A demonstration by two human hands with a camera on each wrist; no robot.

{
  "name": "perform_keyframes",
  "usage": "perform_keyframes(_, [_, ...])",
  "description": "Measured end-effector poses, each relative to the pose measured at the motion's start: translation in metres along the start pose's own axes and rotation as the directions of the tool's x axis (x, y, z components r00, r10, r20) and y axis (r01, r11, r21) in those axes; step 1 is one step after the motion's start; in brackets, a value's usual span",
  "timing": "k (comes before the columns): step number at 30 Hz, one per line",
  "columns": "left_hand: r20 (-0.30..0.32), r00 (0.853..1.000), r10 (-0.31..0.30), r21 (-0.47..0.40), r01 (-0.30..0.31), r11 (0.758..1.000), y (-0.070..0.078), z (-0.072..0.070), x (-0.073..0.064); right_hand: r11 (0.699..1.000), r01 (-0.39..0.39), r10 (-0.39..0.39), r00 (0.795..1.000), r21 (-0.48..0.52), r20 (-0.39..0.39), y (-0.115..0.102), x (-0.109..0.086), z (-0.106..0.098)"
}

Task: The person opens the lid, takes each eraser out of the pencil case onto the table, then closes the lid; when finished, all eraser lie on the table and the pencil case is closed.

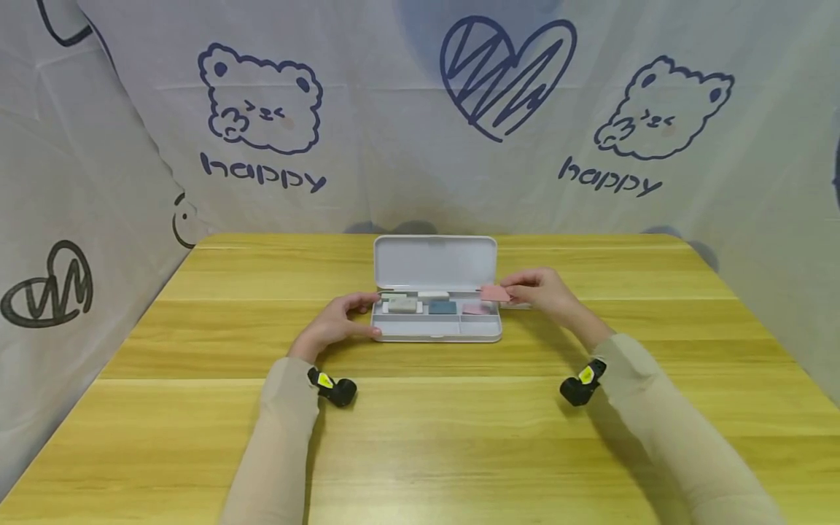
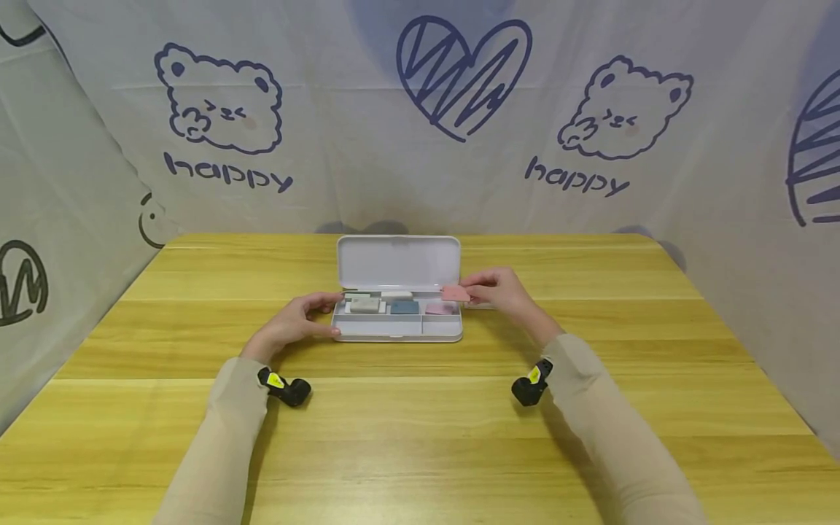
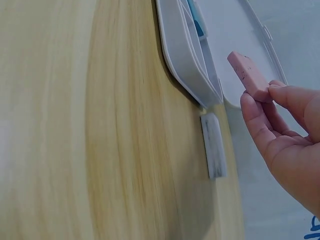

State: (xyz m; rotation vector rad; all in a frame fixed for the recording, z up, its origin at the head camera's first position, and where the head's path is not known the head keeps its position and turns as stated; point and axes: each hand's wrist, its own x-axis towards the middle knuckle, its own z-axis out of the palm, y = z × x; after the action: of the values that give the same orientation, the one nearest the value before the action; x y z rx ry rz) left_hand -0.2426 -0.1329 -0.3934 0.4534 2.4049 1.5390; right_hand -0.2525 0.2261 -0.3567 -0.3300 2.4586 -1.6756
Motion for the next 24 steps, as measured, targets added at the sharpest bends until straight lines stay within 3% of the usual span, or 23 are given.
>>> perform_keyframes(24, [0.008,1.000,-0.001,0.015,0.001,1.000,-0.003,0.000,0.001,0.995,-0.093,0.095,0.990,0.023,-0.103,0.017,-0.019,-0.048])
